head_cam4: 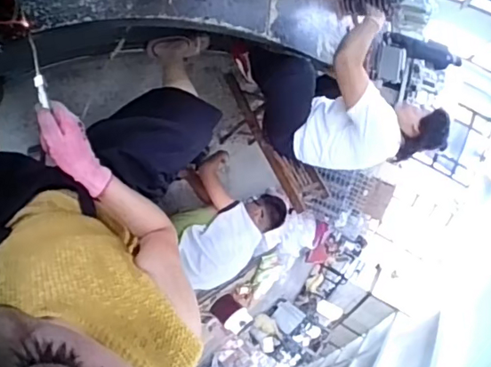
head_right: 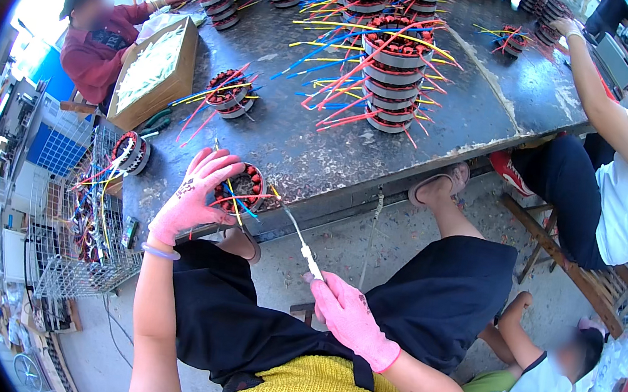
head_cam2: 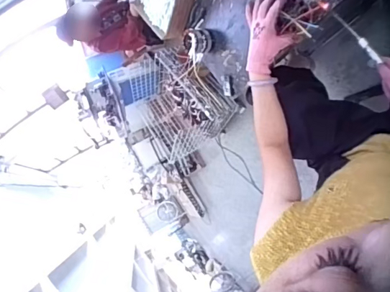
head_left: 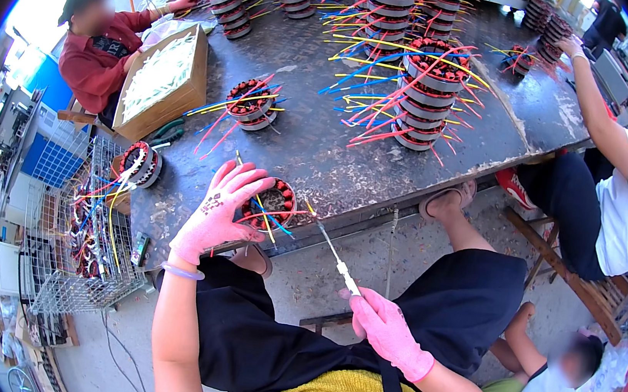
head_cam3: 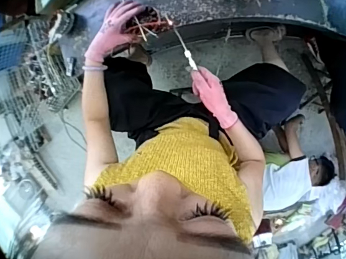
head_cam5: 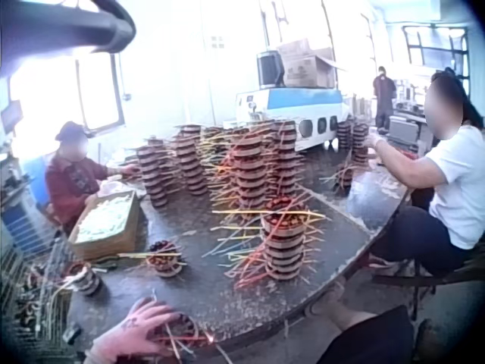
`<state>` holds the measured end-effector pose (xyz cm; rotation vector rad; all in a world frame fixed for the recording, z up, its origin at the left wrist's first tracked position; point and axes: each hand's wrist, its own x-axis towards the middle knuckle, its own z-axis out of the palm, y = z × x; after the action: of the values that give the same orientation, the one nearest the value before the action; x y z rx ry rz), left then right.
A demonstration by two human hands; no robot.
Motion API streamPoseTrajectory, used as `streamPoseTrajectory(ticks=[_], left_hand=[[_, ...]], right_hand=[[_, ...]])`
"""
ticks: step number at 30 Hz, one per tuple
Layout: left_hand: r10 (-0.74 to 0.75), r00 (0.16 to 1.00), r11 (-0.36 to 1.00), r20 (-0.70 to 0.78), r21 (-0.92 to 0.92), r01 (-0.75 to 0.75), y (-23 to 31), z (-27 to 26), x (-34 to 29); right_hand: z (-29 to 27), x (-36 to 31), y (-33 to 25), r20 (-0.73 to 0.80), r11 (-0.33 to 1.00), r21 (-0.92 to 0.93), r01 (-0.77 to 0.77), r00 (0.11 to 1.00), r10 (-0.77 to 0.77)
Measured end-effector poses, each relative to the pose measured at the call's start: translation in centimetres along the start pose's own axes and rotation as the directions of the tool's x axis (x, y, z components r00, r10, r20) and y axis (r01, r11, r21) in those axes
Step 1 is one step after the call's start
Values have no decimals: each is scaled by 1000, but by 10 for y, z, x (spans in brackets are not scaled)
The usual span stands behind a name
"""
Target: The person uses a soldering iron to apply solder to wires connected to a central motor or electronic component, handling multiple similar units on a workbench alongside other people.
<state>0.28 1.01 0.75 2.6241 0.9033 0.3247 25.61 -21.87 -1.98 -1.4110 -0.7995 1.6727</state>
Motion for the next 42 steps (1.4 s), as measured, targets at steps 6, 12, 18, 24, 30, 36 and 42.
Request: streamPoseTrajectory(ticks=[6,12,18,24,30,36,42], left_hand=[[-12,1000,1000,19,2,12,-1,-1,-1],[-10,1000,1000,24,0,10,-2,0,-1],[-4,1000,1000,7,2,4,-1,1,0],[-4,1000,1000,7,8,4,0,0,0],[-12,1000,1000,28,1,12,-2,0,-1],[-5,1000,1000,28,5,5,-3,1,0],[-10,1000,1000,30,4,10,-3,1,0]], right_hand=[[1,-1,-3,-5,1000,14,-4,1000,4],[-2,-2,-6,1,997,-79,4,1000,-4],[0,-2,-8,-8,997,-74,-3,1000,2],[1,-4,-8,-16,1000,-25,-4,1000,3],[3,-5,-11,-16,1000,-13,0,1000,0],[0,-2,-2,1,999,-33,6,1000,-6],[-1,-2,-6,9,995,-97,22,1000,-21]])
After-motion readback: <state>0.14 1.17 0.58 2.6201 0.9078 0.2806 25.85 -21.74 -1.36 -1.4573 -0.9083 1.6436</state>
